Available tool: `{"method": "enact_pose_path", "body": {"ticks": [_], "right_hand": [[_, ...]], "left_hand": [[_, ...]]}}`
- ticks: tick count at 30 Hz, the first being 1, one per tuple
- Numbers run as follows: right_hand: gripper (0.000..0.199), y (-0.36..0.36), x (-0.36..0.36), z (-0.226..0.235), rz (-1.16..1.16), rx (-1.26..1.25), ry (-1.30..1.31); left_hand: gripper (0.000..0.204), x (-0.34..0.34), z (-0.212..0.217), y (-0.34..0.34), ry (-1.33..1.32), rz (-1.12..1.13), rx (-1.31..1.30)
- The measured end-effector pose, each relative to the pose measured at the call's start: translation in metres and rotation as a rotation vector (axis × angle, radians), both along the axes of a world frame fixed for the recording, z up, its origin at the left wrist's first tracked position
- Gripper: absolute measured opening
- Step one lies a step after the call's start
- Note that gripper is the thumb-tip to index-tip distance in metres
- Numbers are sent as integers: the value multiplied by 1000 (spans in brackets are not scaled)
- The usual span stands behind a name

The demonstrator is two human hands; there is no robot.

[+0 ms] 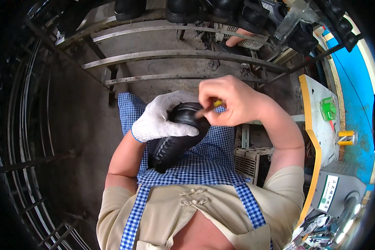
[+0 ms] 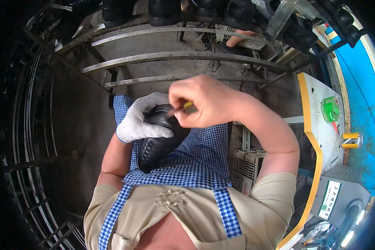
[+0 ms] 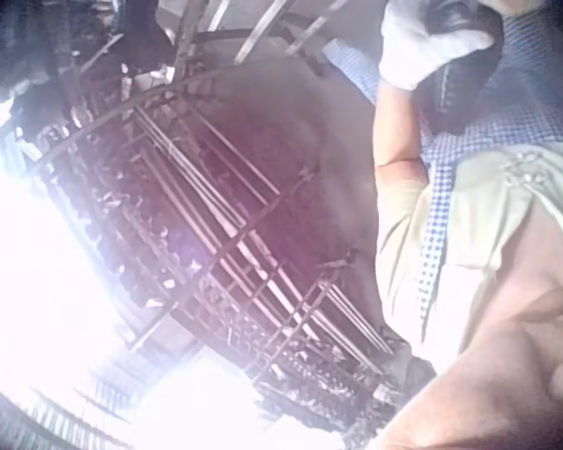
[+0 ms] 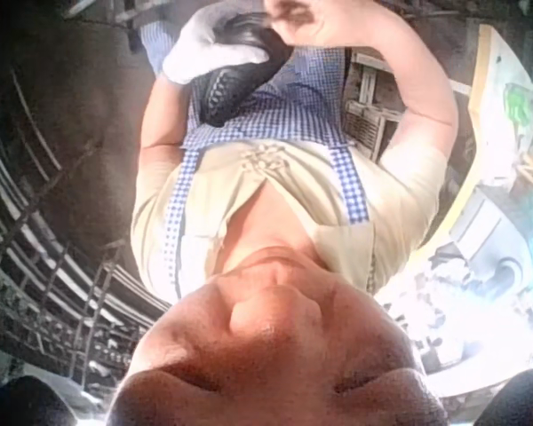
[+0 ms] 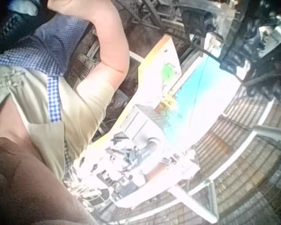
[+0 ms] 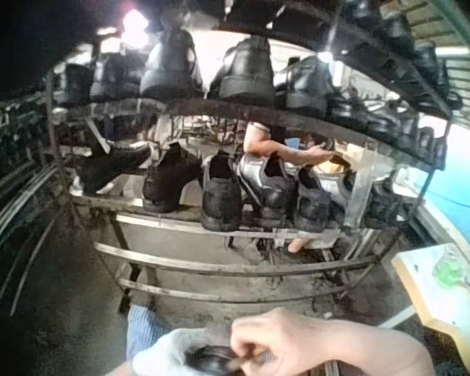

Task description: The person repeatedly picks up black shoes from a metal rack and uses a small knife to trim excess material from the soles and edges. They rotate each shoe to access different areas, scrape away residue, and place the shoes back on the rack.

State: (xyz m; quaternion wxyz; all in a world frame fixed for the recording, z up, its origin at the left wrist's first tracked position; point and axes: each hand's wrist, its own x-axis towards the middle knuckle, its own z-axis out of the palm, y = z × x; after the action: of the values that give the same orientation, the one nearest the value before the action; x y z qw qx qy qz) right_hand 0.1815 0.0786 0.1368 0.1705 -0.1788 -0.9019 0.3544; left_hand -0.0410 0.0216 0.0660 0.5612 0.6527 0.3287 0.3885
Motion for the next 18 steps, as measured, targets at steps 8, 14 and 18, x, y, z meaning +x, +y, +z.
{"method": "enact_pose_path", "body": {"ticks": [8,14,18], "right_hand": [[41,-46,6,-16,-320,278,106],[44,-55,3,-14,-371,346,41],[44,-53,3,-20,-360,324,70]], "left_hand": [[72,-18,3,-8,-135,252,-78],[75,-18,9,-19,-102,275,-75],[73,-17,9,-18,-75,287,-67]]}}
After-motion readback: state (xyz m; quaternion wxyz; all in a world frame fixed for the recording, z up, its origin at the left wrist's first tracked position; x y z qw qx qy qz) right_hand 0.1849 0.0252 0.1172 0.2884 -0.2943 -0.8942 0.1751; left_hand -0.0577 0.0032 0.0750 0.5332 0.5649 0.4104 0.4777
